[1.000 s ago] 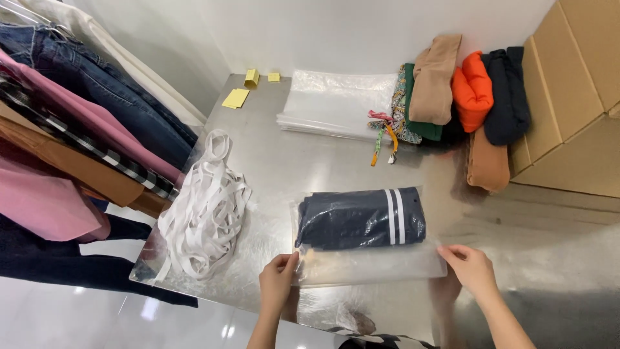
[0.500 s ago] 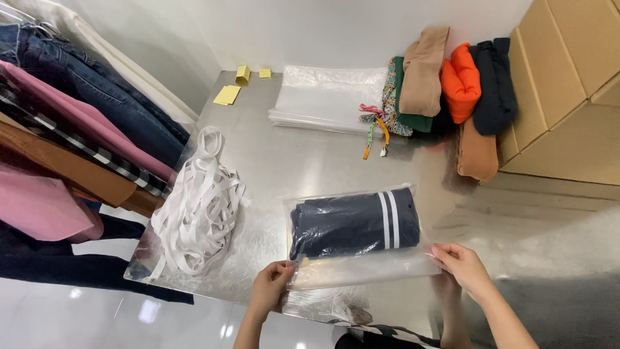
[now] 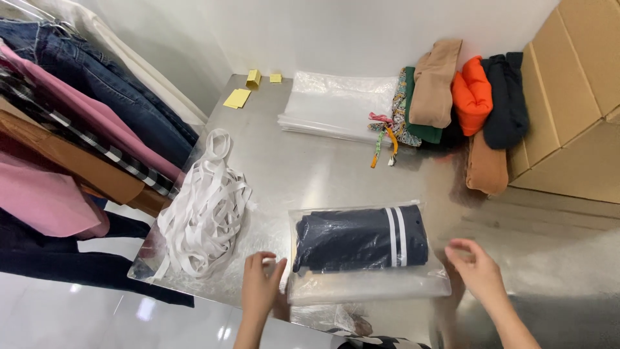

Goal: The person places a folded navy blue garment into a clear plastic bag and seals it. They then place the bagged item into a cardboard box, close the box, and tie it securely with a white ribbon.

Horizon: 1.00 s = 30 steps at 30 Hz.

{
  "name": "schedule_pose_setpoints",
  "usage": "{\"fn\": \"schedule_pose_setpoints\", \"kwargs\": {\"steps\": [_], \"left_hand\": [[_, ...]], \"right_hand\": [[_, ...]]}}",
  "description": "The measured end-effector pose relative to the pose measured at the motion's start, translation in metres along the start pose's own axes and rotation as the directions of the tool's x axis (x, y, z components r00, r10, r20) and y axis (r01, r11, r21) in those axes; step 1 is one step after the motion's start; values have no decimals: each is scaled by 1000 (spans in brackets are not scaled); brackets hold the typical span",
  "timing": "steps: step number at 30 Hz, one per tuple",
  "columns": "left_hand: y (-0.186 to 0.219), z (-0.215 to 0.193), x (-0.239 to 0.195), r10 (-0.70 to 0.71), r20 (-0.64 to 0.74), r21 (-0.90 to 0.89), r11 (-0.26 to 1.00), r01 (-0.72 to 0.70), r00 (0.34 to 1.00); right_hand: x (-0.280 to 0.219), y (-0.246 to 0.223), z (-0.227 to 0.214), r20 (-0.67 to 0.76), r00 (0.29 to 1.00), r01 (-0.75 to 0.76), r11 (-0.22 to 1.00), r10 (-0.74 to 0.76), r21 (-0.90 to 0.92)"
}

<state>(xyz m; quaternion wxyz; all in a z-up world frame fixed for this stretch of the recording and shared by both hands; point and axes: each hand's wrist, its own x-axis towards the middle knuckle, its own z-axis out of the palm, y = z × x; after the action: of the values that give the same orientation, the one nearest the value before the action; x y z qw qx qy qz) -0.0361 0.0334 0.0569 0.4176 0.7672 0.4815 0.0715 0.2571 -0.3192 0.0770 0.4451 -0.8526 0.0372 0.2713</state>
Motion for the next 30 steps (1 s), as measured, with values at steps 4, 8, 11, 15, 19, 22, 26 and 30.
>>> {"fn": "schedule_pose_setpoints", "kwargs": {"steps": [4,8,11,15,19,22,26,30], "left_hand": [[88,33,-15,423,-205,51,905,-422,882],[92,96,-21,812,-152,312,580,-752,563],[62,126,-22,902,-22,448,395,-802,432],[45,129,-26,883,81,607,325,-726,463],[45,124,-25,886,77,632,310,-710,456],[40,121,-21,864,114,607,330,-723,491],[36,115,-23,848,92,499,415,-761,522],[22,121,-15,806,30,551,480,-682,591]], "right_hand": [[-26,-53,54,-203,796,545,821,-570,-169],[-38,-58,124,-83,391,849,394,-917,-353],[-36,-31,159,131,293,874,209,-947,-439],[-27,9,167,300,289,777,39,-909,-628],[-31,7,166,276,249,699,-25,-928,-715],[-29,7,161,291,245,659,-62,-925,-750],[-34,2,161,276,244,590,-84,-929,-803],[-28,9,159,246,266,532,-71,-932,-844]]}}
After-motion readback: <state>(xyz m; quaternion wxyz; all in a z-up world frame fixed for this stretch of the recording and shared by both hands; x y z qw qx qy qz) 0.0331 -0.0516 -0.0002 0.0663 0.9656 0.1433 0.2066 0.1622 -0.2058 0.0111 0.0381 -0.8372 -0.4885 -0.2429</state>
